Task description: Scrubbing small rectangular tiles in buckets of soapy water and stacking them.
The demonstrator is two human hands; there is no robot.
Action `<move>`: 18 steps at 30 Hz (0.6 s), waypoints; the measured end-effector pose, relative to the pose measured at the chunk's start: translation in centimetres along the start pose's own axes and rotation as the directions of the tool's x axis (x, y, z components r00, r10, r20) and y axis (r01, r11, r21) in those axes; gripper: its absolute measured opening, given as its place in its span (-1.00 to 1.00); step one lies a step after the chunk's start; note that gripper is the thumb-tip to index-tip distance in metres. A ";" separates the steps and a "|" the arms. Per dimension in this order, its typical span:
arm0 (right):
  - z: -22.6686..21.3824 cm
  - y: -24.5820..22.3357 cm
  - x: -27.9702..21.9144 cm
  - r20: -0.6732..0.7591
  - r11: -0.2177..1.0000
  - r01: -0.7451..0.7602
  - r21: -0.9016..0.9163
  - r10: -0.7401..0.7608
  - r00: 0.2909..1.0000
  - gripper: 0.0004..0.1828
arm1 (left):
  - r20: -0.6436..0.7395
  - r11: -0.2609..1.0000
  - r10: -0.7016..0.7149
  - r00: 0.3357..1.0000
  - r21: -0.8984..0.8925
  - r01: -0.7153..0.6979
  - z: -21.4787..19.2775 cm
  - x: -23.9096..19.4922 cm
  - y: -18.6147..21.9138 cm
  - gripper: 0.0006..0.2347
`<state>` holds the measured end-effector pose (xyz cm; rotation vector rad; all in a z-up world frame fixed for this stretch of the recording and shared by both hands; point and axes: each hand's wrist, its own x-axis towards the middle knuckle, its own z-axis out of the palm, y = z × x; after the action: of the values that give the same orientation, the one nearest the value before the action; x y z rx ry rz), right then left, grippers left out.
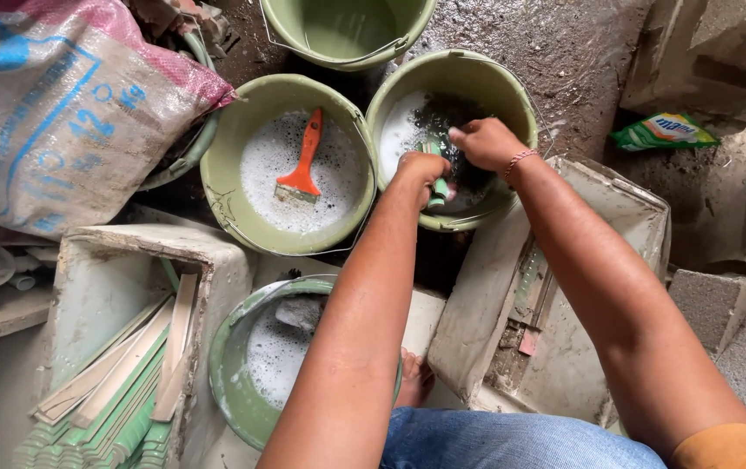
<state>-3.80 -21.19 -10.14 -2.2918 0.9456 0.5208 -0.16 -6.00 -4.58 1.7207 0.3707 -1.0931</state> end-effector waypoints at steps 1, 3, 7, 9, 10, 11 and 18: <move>-1.6 -1.4 -2.1 -0.001 1.000 0.000 -0.001 0.000 1.000 -0.37 | 0.001 1.000 0.000 1.000 0.000 0.000 0.1 -0.1 0.1 -0.70; -4.6 -4.2 -6.4 0.108 0.676 -0.083 0.732 0.006 0.994 -0.54 | -0.036 0.999 -0.032 0.999 -0.028 0.031 0.2 -0.4 0.2 -0.69; -1.7 0.8 -1.2 -0.138 0.950 0.078 0.302 -0.037 0.990 -0.50 | -0.014 0.981 -0.074 0.997 -0.179 0.071 -1.0 -2.3 1.2 -0.63; -1.2 1.2 -0.8 -0.071 0.959 0.045 0.281 -0.026 0.997 -0.40 | 0.000 0.990 -0.033 0.999 -0.134 0.033 -1.7 -4.0 2.1 -0.66; -2.5 -1.3 -3.0 -0.072 0.959 0.046 0.279 -0.027 0.997 -0.40 | 0.001 0.990 -0.031 1.000 -0.135 0.031 -1.7 -1.3 1.0 -0.66; -3.8 -3.7 -5.3 -0.023 0.849 0.012 0.528 0.001 1.000 -0.39 | 0.013 0.997 -0.009 1.000 0.081 0.008 -1.6 1.5 -0.3 -0.72; -4.7 -5.9 -8.0 0.018 0.853 0.056 0.518 -0.076 0.997 -0.38 | 0.105 0.977 -0.117 0.988 -0.165 0.133 -0.7 1.7 0.0 -0.75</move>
<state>-4.23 -16.91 0.02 -1.8089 0.8584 0.2363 1.12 -5.84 -5.86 1.5037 0.5044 -1.1940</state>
